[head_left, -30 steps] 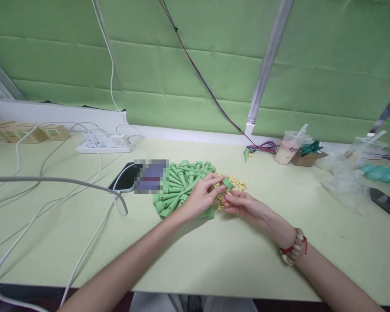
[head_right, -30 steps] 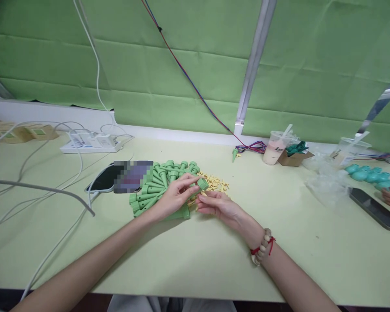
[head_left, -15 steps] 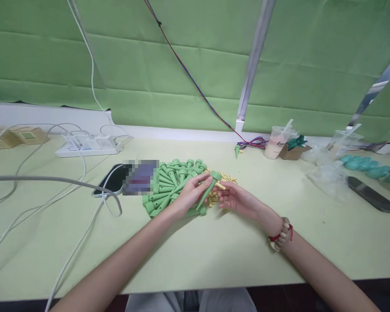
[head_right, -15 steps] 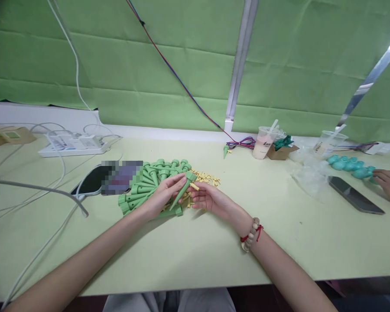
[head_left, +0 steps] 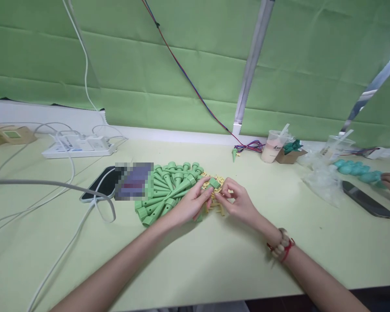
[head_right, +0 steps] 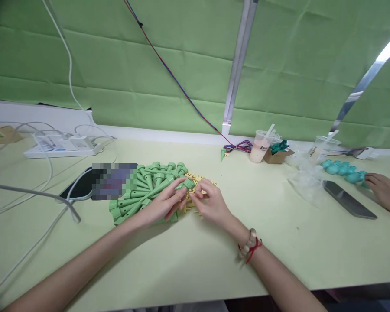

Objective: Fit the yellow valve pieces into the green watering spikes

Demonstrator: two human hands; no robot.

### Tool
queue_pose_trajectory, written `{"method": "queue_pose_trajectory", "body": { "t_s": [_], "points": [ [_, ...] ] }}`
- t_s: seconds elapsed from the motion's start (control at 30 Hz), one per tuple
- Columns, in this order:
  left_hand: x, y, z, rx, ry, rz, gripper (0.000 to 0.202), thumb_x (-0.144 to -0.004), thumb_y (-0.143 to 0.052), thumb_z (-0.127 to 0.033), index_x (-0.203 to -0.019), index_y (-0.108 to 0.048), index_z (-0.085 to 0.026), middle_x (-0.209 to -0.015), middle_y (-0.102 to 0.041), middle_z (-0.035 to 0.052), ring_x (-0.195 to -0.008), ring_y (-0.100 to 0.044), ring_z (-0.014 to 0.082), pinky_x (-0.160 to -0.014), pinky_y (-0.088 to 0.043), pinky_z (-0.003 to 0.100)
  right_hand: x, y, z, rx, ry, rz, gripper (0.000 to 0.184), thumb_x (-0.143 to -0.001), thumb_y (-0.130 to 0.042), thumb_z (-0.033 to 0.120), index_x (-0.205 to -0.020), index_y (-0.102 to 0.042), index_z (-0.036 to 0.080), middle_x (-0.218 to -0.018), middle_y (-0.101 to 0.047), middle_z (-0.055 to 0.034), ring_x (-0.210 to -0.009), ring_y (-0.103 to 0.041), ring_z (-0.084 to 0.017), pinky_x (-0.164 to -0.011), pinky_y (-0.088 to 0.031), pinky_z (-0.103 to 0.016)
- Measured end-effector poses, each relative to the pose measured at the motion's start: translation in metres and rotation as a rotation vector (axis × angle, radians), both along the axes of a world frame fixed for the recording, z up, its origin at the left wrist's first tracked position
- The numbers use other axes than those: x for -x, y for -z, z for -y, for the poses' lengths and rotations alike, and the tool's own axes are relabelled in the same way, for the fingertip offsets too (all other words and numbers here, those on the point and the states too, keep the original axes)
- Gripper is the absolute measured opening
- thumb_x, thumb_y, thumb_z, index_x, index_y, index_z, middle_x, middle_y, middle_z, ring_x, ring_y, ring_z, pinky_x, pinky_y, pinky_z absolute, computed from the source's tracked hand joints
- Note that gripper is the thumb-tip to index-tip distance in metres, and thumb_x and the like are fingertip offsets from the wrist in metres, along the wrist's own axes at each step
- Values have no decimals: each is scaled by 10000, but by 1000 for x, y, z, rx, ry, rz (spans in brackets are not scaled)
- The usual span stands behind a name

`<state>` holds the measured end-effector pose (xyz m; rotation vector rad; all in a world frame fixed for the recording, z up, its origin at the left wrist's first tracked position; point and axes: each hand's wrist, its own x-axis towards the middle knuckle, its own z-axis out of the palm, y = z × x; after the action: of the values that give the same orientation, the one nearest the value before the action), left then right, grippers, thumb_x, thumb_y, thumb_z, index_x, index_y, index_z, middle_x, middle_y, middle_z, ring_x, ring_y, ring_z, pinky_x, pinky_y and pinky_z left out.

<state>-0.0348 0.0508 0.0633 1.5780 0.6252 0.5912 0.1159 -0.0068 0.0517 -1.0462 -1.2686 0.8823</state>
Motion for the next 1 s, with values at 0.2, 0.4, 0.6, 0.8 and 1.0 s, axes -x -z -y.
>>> {"method": "queue_pose_trajectory", "body": {
  "t_s": [0.2, 0.4, 0.6, 0.8, 1.0],
  "points": [
    [0, -1, -2, 46, -1, 144, 571, -810, -492, -499, -1307, -410, -230, -533, -404, -68, -365, -267, 33, -356, -218, 169, 1, -8, 1, 319, -214, -285, 334, -739, -598, 505, -804, -539, 183, -721, -545, 1, -634, -553, -120, -614, -538, -287],
    [1, -9, -3, 0, 59, 185, 546, -794, -544, -445, -1276, -491, -193, -625, -514, -17, -588, -484, 94, -573, -415, 198, -1, -13, 6, 618, -467, -628, 308, -820, -531, 423, -777, -614, 129, -655, -592, -3, -550, -569, -84, -643, -539, -247],
    [6, -12, -6, -170, 112, 122, 478, -815, -529, -399, -1257, -518, -219, -1089, -616, 55, -1011, -538, 183, -871, -414, 272, -3, -14, 5, 696, -399, -737, 252, -818, -435, 264, -757, -625, 110, -696, -637, -37, -585, -603, -102, -653, -560, -276],
    [2, -2, -7, -216, 56, 59, 513, -823, -510, -414, -1284, -489, -187, -908, -638, 55, -906, -553, 171, -815, -423, 269, -3, -7, 2, 499, -236, -350, 69, -677, -668, 178, -736, -661, 143, -756, -649, -16, -701, -619, -109, -737, -545, -255],
    [-3, 7, -8, 52, 4, 117, 608, -796, -522, -480, -1314, -444, -171, -613, -505, -23, -524, -430, 69, -493, -353, 180, 4, -11, 5, 395, -195, -151, 329, -692, -652, 471, -773, -676, 153, -769, -667, -48, -643, -618, -133, -623, -559, -304]
  ]
}}
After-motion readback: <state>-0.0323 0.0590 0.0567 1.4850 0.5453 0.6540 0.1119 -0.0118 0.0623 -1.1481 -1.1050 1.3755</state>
